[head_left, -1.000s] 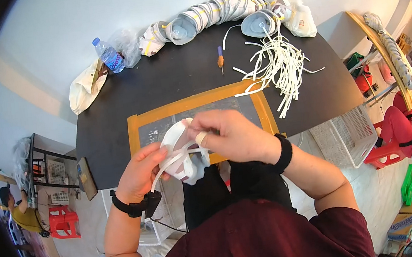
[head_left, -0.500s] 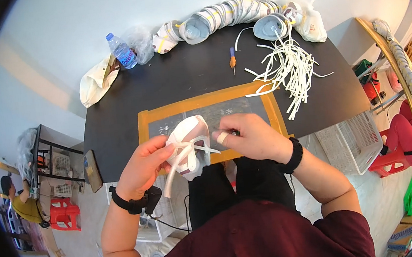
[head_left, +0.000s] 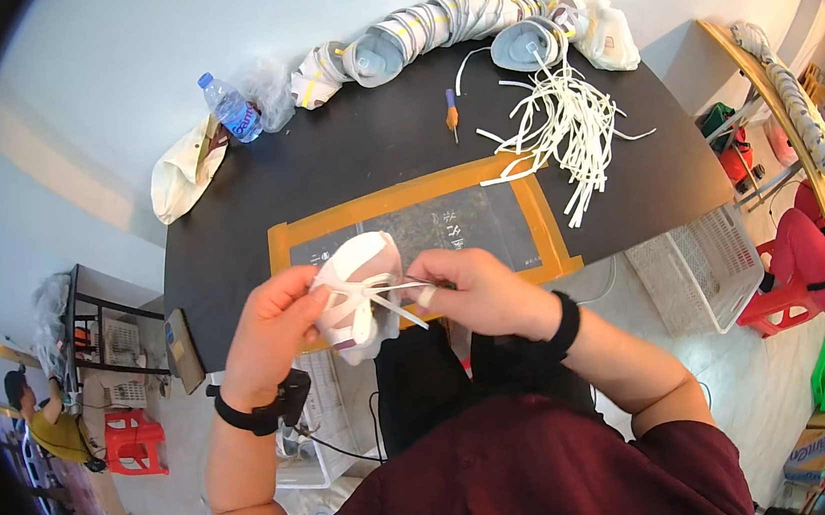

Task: Applying reinforcing tape strips to the interior heel section of a white shoe upper.

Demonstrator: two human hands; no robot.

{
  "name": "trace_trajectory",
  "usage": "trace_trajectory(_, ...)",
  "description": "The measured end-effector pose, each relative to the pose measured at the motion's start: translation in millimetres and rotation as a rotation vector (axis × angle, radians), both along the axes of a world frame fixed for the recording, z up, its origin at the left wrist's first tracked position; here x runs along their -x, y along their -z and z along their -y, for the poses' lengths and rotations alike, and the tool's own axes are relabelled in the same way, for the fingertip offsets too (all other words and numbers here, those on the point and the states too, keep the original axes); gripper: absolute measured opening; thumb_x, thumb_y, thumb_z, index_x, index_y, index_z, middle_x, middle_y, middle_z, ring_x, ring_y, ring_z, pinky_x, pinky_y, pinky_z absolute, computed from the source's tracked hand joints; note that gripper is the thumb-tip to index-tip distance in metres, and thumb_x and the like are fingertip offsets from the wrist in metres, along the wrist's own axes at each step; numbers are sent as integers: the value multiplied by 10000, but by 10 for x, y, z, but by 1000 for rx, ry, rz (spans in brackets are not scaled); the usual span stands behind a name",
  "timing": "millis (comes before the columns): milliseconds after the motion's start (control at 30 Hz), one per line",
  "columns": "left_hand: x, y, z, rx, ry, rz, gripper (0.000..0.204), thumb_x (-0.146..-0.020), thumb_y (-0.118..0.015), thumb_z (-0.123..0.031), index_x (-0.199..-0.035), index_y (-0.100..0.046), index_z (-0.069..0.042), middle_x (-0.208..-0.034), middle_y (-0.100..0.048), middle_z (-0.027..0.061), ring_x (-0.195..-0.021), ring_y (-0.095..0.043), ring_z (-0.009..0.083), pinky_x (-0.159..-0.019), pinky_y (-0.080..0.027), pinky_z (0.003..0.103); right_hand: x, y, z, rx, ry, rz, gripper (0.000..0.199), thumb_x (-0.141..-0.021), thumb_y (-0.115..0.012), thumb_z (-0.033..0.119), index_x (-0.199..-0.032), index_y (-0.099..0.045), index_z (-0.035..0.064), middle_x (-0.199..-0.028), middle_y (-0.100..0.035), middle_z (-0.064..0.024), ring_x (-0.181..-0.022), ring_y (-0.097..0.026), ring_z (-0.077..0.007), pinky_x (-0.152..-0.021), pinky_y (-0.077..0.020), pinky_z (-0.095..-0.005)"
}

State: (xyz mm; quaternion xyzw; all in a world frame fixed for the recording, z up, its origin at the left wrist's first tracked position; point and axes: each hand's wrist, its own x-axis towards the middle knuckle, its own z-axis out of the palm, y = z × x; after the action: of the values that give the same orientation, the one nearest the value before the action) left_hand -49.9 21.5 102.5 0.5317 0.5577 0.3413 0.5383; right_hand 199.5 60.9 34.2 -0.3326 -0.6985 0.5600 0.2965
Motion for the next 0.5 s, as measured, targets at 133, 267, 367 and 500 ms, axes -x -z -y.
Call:
trace_trajectory(133, 228, 49, -4, 63, -59, 201, 204, -963, -564, -105, -1128, -634, -7, -871, -649, 17, -593, -481, 41, -535, -379, 185, -258, -124, -27, 196, -153, -13, 172, -981, -538, 92, -1083, -656, 20, -875, -673, -19, -809, -611, -69, -773, -496, -254)
trace_trajectory(267, 202, 83, -49, 96, -90, 347, 181, -954, -567, -121, -1093, -628, -23, -869, -659, 25, -622, -541, 51, -514, -387, 184, -335, 36, 16, 281, -245, -33, 250, -1015, -519, 187, -1106, -676, 15, -861, -661, -4, -790, -596, -64, -752, -473, -238)
trace_trajectory(367, 241, 139, -96, 106, -115, 402, 161, -951, -556, -132, -1063, -626, -41, -865, -668, 26, -623, -580, 60, -474, -385, 178, -365, 103, 78, 369, -260, -120, 280, -1010, -520, 219, -1098, -685, 11, -864, -654, 6, -731, -533, -44, -669, -416, -210)
trace_trajectory(500, 250, 207, -148, 114, -91, 465, 185, -949, -543, -131, -1092, -606, -33, -868, -677, 36, -634, -611, 73, -450, -387, 184, -391, 115, 114, 526, -344, -176, 283, -992, -516, 252, -1117, -681, 60, -893, -642, 29, -668, -519, -34, -565, -464, -218)
